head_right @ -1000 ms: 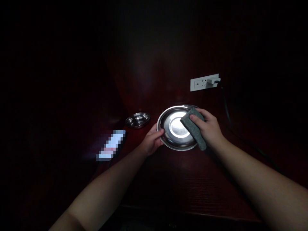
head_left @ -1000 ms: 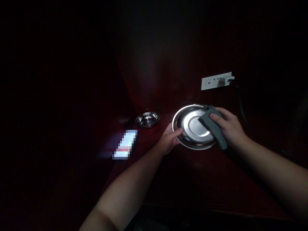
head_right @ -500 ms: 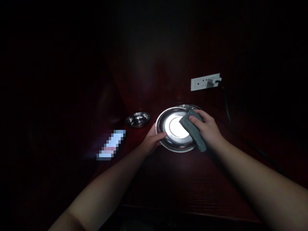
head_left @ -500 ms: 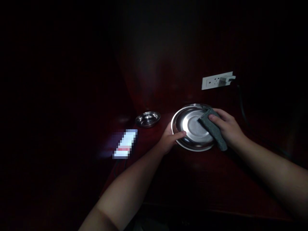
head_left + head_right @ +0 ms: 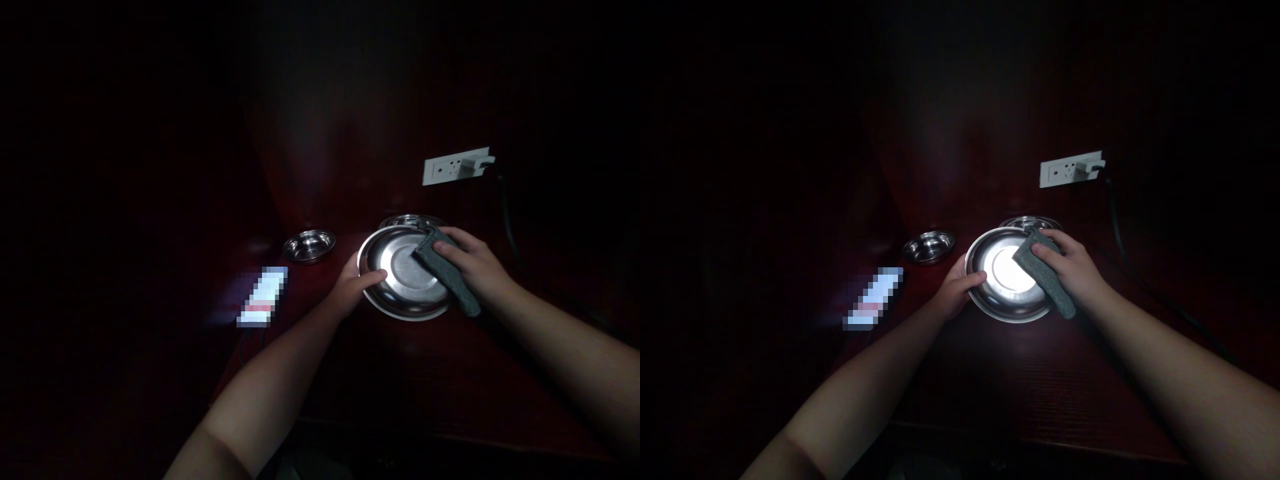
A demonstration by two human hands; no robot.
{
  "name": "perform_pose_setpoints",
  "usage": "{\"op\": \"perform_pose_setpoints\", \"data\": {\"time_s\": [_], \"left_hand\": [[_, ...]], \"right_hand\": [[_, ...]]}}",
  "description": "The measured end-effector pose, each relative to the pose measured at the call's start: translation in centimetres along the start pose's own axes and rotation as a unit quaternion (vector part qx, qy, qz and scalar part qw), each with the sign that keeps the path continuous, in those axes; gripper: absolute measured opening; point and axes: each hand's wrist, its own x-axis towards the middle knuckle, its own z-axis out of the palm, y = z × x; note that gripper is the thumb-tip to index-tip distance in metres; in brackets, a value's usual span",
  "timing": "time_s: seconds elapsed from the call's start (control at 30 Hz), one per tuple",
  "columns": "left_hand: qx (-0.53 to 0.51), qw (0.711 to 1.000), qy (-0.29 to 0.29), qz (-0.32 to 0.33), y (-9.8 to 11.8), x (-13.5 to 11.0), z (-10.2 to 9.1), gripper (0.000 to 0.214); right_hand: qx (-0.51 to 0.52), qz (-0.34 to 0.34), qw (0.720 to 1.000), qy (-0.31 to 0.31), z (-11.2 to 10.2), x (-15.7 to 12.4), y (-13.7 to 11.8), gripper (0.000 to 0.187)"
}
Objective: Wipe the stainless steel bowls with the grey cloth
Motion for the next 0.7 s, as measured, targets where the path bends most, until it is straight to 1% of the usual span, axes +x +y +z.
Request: {"op": "perform_pose_setpoints", "data": {"time_s": [0.33, 0.43, 0.57, 0.7], "left_hand": [[0.005, 1.0, -0.006, 0.002, -0.21, 0.19, -0.23, 0.063], [0.012, 1.0, -0.004, 0.008, -0.21, 0.19, -0.31, 0.062], [0.026, 1.0, -0.009, 0.015, -0.37, 0.15, -0.49, 0.062], [0.032, 0.999, 0.01, 0.027, -0.65, 0.18, -0.56, 0.06]], "right_hand": [[-0.012, 0.005, 1.0, -0.017, -0.01, -0.01, -0.19, 0.035], [-0.01, -0.006, 1.0, -0.023, 0.0, 0.04, 0.08, 0.033], [-0.017, -0.039, 0.999, -0.009, 0.14, -0.03, 0.37, 0.033], [-0.027, -0.071, 0.997, 0.005, 0.32, -0.3, 0.18, 0.032]]}}
